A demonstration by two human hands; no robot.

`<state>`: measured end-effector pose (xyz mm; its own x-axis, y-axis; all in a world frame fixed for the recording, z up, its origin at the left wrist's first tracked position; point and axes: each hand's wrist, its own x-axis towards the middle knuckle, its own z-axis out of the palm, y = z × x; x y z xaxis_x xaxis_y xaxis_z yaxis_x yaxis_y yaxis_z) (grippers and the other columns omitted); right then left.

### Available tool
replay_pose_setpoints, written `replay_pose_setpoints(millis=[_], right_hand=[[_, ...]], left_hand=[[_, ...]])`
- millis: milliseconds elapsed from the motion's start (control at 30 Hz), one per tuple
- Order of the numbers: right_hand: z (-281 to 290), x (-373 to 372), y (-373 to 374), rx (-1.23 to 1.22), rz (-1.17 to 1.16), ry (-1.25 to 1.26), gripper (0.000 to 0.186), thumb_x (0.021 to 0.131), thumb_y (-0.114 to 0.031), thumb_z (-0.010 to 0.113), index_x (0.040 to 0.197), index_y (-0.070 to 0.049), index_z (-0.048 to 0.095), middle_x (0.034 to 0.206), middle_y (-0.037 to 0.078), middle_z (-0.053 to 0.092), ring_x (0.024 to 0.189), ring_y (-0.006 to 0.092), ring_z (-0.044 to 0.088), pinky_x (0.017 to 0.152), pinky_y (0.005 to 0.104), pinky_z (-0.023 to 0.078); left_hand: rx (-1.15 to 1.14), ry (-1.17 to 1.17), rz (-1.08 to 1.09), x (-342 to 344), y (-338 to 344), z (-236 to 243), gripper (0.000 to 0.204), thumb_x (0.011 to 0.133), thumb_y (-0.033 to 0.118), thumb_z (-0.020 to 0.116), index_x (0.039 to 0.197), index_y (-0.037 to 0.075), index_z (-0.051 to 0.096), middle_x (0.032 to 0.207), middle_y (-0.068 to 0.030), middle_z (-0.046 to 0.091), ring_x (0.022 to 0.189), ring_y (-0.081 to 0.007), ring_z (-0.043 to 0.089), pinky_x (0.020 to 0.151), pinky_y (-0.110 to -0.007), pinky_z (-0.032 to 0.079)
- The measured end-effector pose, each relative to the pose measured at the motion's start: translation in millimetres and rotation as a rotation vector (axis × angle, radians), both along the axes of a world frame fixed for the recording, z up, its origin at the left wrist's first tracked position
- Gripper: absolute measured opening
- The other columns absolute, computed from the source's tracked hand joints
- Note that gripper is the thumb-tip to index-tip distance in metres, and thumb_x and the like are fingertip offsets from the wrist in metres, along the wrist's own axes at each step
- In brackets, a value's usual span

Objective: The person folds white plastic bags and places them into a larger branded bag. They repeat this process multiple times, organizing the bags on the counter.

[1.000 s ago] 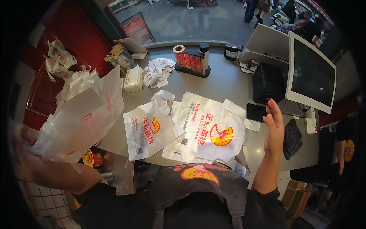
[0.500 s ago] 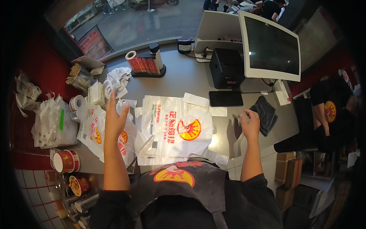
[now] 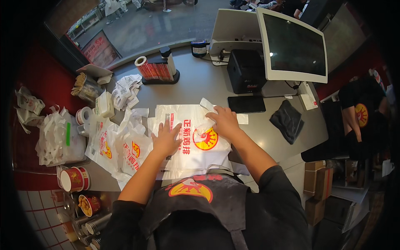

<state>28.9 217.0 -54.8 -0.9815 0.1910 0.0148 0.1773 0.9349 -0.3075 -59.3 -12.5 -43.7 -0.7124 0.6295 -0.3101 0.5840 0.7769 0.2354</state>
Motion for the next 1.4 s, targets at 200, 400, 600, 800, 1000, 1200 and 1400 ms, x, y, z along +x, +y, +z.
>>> replay_pose_setpoints(millis=[200,400,600,800,1000,1200,1400], right_hand=[[-13,-25,30,-0.522,-0.423,0.442,0.037,0.072,-0.008,0.065,0.108,-0.012,0.060,0.093,0.006,0.063,0.080,0.0209,0.059,0.073,0.0301,0.046],[-11,57,139,-1.120,-1.201,0.707,0.039,0.082,-0.017,0.063,0.117,-0.007,0.048,0.084,0.003,0.057,0.068,0.0139,0.053,0.064,0.0242,0.044],[-26,150,161,0.155,-1.078,0.126,0.035,0.077,-0.023,0.067,0.109,-0.010,0.061,0.110,0.008,0.057,0.096,0.0282,0.055,0.086,0.0367,0.043],[-48,171,180,-0.051,-1.060,0.262,0.030,0.071,-0.027,0.073,0.095,-0.010,0.067,0.107,0.005,0.058,0.099,0.0295,0.052,0.082,0.0383,0.043],[8,104,105,0.022,-0.758,0.625,0.025,0.076,-0.027,0.068,0.089,-0.007,0.061,0.093,0.009,0.057,0.095,0.0287,0.052,0.081,0.0382,0.041],[7,39,-27,-0.572,-0.315,-0.371,0.040,0.074,-0.047,0.062,0.075,-0.007,0.068,0.070,0.011,0.064,0.070,0.0273,0.062,0.064,0.0364,0.048],[-11,34,-46,-0.662,-0.442,-0.236,0.028,0.071,-0.037,0.067,0.074,-0.009,0.067,0.069,0.008,0.065,0.065,0.0223,0.063,0.061,0.0334,0.047]], left_hand=[[0.177,0.111,0.266,-6,-32,-17,0.071,0.070,0.027,0.072,0.133,0.017,0.038,0.139,-0.0302,0.021,0.126,-0.0466,0.027,0.099,-0.049,0.032],[0.191,0.150,0.397,-14,-33,-6,0.062,0.066,0.013,0.071,0.124,0.011,0.047,0.113,-0.0194,0.050,0.102,-0.0367,0.052,0.085,-0.045,0.042],[0.431,0.252,0.474,-29,-72,-31,0.033,0.074,0.000,0.052,0.105,0.010,0.060,0.096,-0.0167,0.057,0.090,-0.0364,0.055,0.080,-0.041,0.044],[0.285,0.226,0.494,-36,-87,-12,0.031,0.073,-0.001,0.052,0.101,0.010,0.061,0.094,-0.0168,0.056,0.090,-0.0364,0.054,0.078,-0.041,0.044],[0.369,0.607,0.237,-23,-65,2,0.032,0.071,0.002,0.060,0.102,0.009,0.061,0.105,-0.0174,0.055,0.101,-0.0338,0.051,0.086,-0.040,0.042],[0.638,-0.215,-0.112,27,-13,-7,0.027,0.073,0.010,0.065,0.098,0.006,0.060,0.102,-0.0131,0.056,0.098,-0.0307,0.053,0.085,-0.038,0.043],[0.744,-0.329,-0.568,52,-2,-22,0.029,0.076,0.011,0.066,0.104,0.008,0.062,0.100,-0.0094,0.060,0.090,-0.0232,0.056,0.080,-0.033,0.044]])
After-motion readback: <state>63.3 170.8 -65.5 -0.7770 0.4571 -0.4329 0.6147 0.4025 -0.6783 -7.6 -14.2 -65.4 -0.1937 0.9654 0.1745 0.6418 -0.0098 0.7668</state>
